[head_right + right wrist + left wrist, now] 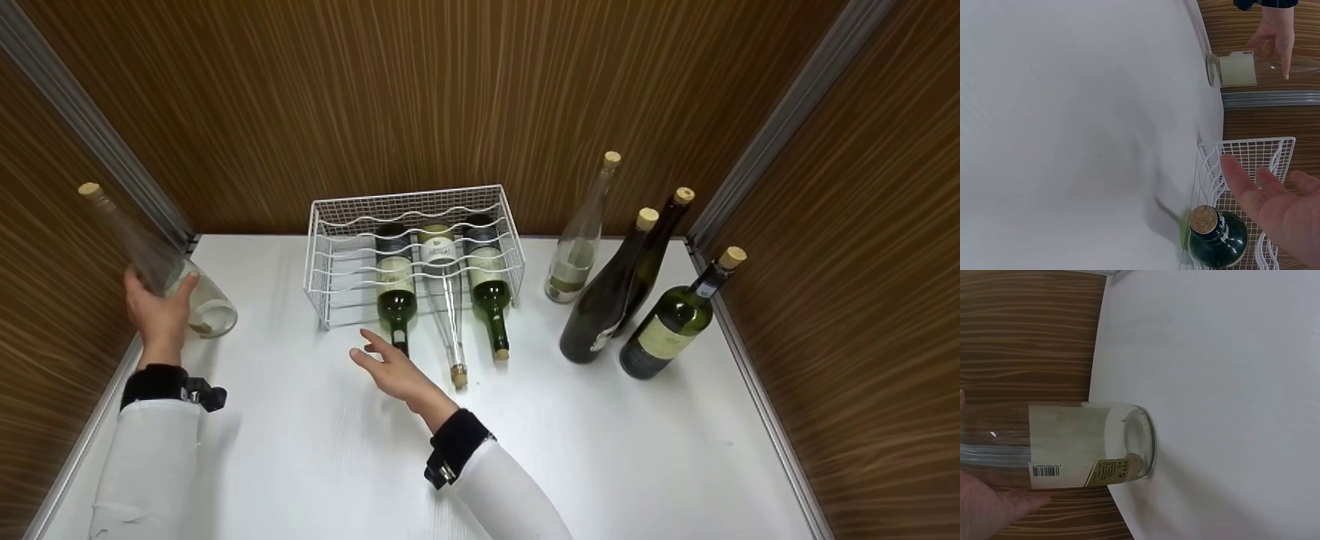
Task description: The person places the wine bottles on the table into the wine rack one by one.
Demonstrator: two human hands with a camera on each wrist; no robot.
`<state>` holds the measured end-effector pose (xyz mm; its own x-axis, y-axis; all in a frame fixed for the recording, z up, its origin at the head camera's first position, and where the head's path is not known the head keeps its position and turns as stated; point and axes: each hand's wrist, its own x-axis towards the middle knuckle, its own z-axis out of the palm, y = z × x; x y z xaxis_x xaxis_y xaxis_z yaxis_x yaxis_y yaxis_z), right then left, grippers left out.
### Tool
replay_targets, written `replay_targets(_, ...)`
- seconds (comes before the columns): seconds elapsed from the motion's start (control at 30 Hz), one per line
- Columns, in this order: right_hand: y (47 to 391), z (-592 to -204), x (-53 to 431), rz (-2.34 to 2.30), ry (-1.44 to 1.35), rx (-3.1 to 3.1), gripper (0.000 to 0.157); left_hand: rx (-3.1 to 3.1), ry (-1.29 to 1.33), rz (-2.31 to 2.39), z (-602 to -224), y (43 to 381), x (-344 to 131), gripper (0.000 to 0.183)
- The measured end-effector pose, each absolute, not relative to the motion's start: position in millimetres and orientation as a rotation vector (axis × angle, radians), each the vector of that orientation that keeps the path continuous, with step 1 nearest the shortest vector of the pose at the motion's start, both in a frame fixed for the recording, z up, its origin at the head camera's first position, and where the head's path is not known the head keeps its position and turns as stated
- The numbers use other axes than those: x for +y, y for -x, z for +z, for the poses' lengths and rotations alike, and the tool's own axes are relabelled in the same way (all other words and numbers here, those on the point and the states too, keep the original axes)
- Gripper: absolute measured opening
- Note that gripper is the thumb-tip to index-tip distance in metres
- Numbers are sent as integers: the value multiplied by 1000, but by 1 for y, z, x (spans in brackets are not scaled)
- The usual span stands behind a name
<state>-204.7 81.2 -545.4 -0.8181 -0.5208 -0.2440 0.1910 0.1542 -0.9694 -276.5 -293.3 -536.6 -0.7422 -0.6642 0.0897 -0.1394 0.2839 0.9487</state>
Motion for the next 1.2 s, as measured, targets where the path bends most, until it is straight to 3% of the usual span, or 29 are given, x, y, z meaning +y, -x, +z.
replay_targets(0.33,207,-551,75,-1698,293,1902,64,-2133,-791,-1456,-532,277,-293,91)
replay_targets(1.2,207,-545,75,-1724,271,1855,63,-2134,-397,-1372,-532,262,-252,69)
